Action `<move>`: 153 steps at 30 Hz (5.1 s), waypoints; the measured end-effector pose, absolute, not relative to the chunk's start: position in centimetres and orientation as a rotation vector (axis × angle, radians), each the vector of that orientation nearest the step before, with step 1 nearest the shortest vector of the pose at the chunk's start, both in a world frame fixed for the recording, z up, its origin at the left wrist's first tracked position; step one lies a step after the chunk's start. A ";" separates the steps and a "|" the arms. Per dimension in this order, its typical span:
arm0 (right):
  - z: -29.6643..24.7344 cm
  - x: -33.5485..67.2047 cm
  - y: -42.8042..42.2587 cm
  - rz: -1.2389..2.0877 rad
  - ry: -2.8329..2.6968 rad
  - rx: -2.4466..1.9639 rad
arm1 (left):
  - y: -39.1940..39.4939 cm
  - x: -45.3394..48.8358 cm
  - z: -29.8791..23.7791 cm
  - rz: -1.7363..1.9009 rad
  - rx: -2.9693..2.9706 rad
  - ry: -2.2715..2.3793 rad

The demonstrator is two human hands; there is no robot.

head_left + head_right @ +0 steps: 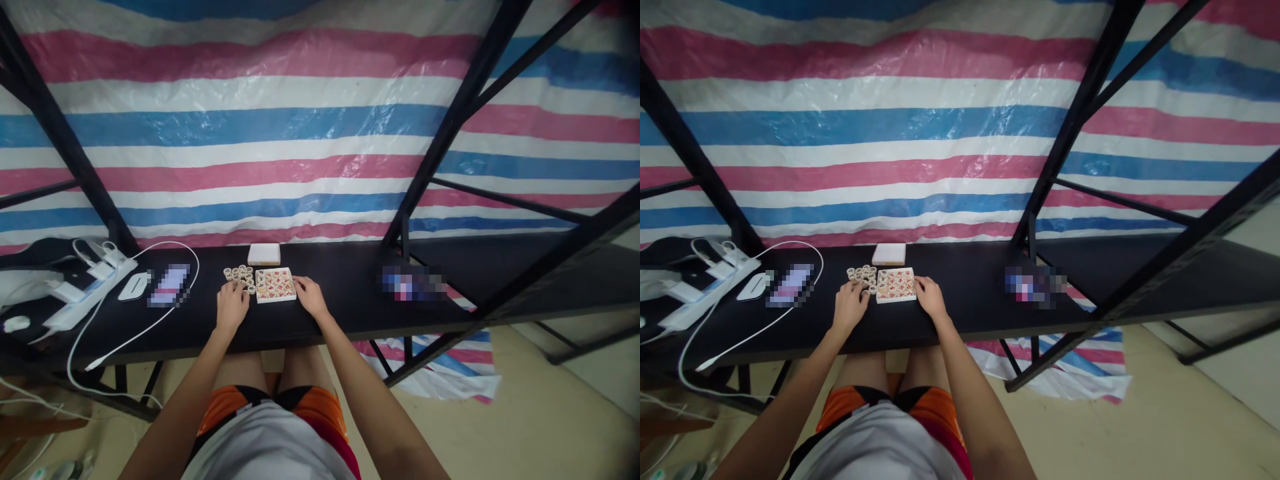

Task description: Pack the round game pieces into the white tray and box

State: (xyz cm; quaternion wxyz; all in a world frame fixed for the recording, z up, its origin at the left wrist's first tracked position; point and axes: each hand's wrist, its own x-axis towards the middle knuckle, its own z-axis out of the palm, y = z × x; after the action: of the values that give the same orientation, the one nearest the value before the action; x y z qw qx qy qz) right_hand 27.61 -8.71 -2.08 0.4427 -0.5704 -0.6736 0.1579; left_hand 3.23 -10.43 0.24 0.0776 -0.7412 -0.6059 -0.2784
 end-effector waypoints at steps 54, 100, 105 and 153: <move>-2.6 28.2 -8.2 0.346 -1.561 -1.497 | -10.5 3.6 0.1 -0.976 -2.439 -1.603; -2.5 28.2 -8.6 0.348 -1.524 -1.522 | -10.6 3.1 0.1 -0.810 -2.024 -2.133; -2.4 28.1 -8.7 0.360 -1.514 -1.511 | -10.2 2.9 0.1 -1.100 -2.283 -1.920; -2.6 28.1 -8.5 0.360 -1.568 -1.467 | -8.5 2.4 -0.7 -0.966 -2.410 -1.805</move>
State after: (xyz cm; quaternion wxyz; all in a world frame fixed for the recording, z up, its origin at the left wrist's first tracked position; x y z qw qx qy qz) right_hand 28.06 -8.49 -2.61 0.4637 -0.5971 -0.6379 0.1466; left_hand 2.38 -8.52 -0.67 -0.0103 -0.7622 -0.5707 -0.3053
